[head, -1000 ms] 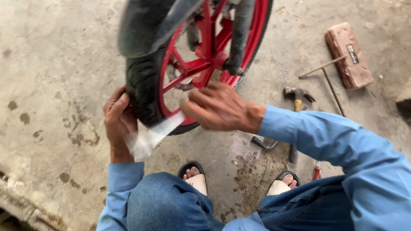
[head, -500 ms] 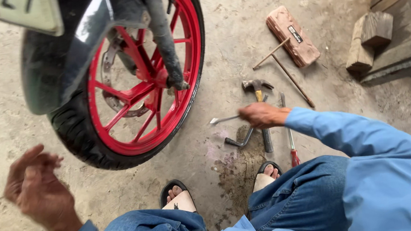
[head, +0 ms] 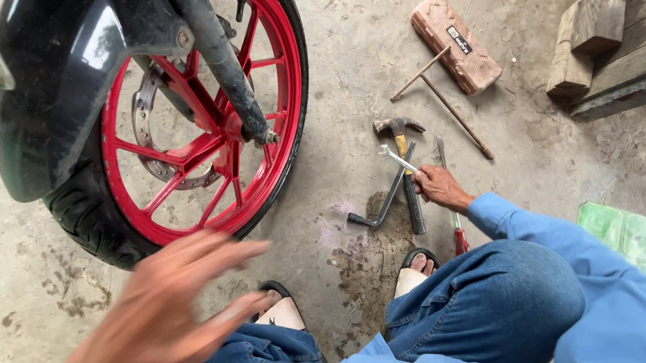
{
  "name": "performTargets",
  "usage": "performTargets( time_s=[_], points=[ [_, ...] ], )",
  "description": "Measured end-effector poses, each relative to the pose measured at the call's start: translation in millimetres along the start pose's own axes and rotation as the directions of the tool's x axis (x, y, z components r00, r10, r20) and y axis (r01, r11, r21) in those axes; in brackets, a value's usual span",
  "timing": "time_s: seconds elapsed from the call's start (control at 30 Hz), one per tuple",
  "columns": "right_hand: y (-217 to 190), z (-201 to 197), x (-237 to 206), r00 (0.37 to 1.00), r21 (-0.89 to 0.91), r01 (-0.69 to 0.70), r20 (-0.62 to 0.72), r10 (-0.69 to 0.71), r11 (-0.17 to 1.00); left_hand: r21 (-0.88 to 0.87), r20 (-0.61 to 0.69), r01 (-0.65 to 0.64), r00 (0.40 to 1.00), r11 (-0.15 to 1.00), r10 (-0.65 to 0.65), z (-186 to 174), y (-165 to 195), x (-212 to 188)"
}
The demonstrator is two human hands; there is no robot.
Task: The person removes the inner tube from a bicycle tire using tire levers. They then place the inner tube back into the tire and reseat the tire onto the rim.
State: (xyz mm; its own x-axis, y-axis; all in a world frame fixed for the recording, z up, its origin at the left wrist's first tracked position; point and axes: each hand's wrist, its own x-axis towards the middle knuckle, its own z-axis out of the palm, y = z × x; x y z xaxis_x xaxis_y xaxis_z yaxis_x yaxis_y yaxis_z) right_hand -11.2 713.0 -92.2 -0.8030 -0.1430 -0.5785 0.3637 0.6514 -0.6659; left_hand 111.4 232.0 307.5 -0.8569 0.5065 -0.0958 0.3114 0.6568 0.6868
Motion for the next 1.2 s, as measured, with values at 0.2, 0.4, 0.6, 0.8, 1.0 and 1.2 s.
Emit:
performTargets(
  time_s=[0.2, 0.4, 0.6, 0.8, 1.0, 1.2],
  points=[
    [32, 41, -25, 0.995, 0.515, -0.064, -0.027, 0.091, 0.855, 0.189, 0.379, -0.029, 0.924, 0.982, -0.045, 60, -4, 120],
    [29, 62, -43, 0.981, 0.75, -0.155, 0.041, 0.189, 0.643, 0.316, 0.269, 0.1, 0.944, 0.944, -0.19, 191, -88, 230],
    [4, 74, -52, 0.991, 0.696, -0.122, 0.124, 0.049, 0.708, -0.237, 0.128, 0.557, 0.83, 0.796, -0.543, 358, -134, 272],
    [4, 66, -50, 0.988, 0.151, 0.118, 0.084, -0.131, 0.981, -0.827, 0.222, 0.517, 0.66, 0.22, -0.717, 436, -138, 250],
    [34, -11, -21, 0.837, -0.197, 0.202, -0.474, -0.273, 0.959, -0.495, -0.036, 0.633, 0.669, 0.595, -0.742, 444, -152, 239],
    [29, -18, -24, 0.972, -0.47, 0.007, -0.204, -0.116, 0.883, -0.248, -0.058, 0.625, 0.753, 0.74, -0.656, 452, -138, 243]
  ],
)
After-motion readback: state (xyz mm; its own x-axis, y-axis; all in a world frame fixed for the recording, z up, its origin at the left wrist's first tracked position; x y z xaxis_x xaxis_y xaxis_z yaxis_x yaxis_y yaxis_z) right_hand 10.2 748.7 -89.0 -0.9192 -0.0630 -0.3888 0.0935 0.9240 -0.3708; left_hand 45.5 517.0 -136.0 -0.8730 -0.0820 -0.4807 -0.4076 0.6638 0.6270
